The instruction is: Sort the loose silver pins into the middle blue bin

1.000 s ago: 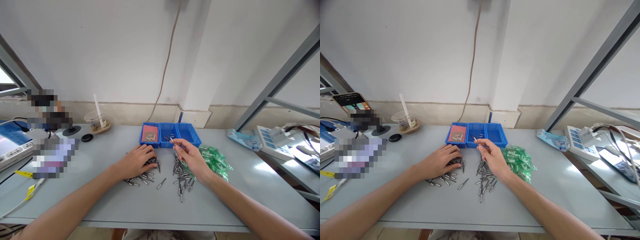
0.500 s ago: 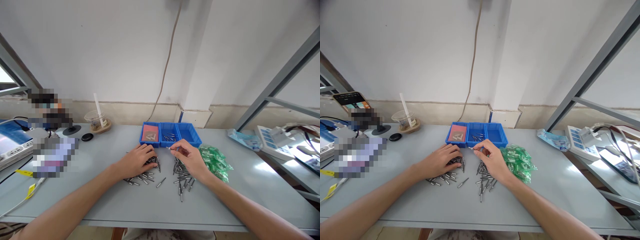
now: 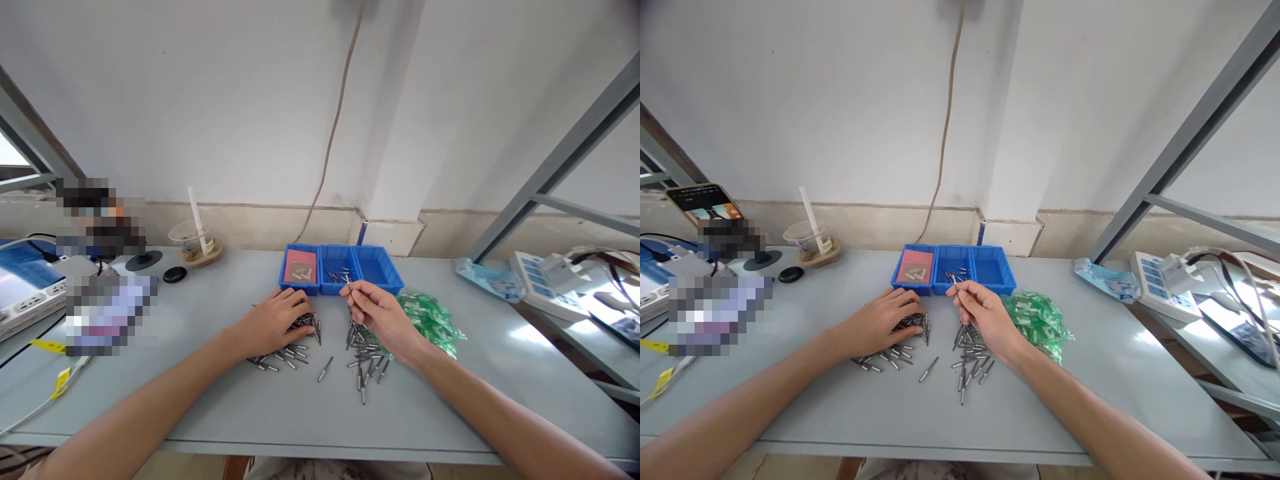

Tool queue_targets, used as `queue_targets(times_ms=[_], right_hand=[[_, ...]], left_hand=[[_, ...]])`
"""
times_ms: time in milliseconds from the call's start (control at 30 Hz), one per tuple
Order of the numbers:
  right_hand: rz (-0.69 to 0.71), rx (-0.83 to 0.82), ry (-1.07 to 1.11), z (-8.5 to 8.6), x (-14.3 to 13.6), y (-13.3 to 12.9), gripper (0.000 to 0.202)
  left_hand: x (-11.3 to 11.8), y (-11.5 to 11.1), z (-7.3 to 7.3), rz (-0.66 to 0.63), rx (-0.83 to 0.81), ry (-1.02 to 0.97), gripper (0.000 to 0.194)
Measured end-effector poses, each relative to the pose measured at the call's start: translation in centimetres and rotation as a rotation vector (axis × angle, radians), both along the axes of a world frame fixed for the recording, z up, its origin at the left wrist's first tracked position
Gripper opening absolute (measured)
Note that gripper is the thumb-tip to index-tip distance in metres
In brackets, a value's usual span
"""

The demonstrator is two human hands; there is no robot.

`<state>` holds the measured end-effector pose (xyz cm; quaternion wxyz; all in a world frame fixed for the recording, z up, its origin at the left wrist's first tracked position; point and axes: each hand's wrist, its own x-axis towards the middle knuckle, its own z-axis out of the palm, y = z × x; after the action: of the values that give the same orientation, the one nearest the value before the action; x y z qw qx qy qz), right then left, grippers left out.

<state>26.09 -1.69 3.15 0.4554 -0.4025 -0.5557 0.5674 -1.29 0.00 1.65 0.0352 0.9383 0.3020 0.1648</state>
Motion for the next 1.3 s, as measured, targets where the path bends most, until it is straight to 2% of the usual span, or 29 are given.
queue_targets(times_ms=[167, 400, 633, 833, 967, 1133, 1300], right_hand=[[-0.110, 0.074, -0.158, 0.30, -0.15, -0.03, 0.029], [-0.143, 0.125, -0.169, 0.21, 0.02, 0.27, 0.029], [-0.136, 0.071, -0.158, 0.22, 0.13, 0.38, 0.037], [-0.050, -0.103, 0.032, 0.73, -0.10, -0.24, 0.038], [-0.037, -0.053, -0.014, 0.38, -0.20, -0.20, 0.035], [-0.151, 0.097, -0.205, -0.17, -0.13, 0.06, 0.032], [-0.133, -0.022, -0.123, 0.34, -0.09, -0.09, 0.037]], left_hand=[[0.01, 0.08, -0.06, -0.005, 0.000, -0.002, 0.026], [0.02, 0.06, 0.02, 0.000, 0.003, 0.016, 0.026], [0.05, 0.02, -0.10, -0.005, 0.019, 0.003, 0.025], [-0.02, -0.02, -0.20, -0.005, 0.024, 0.005, 0.026], [-0.04, 0.02, -0.22, -0.003, 0.023, 0.014, 0.026], [0.03, 0.03, -0.13, -0.013, 0.028, -0.014, 0.026], [0.01, -0.01, -0.11, -0.011, 0.020, -0.021, 0.027]])
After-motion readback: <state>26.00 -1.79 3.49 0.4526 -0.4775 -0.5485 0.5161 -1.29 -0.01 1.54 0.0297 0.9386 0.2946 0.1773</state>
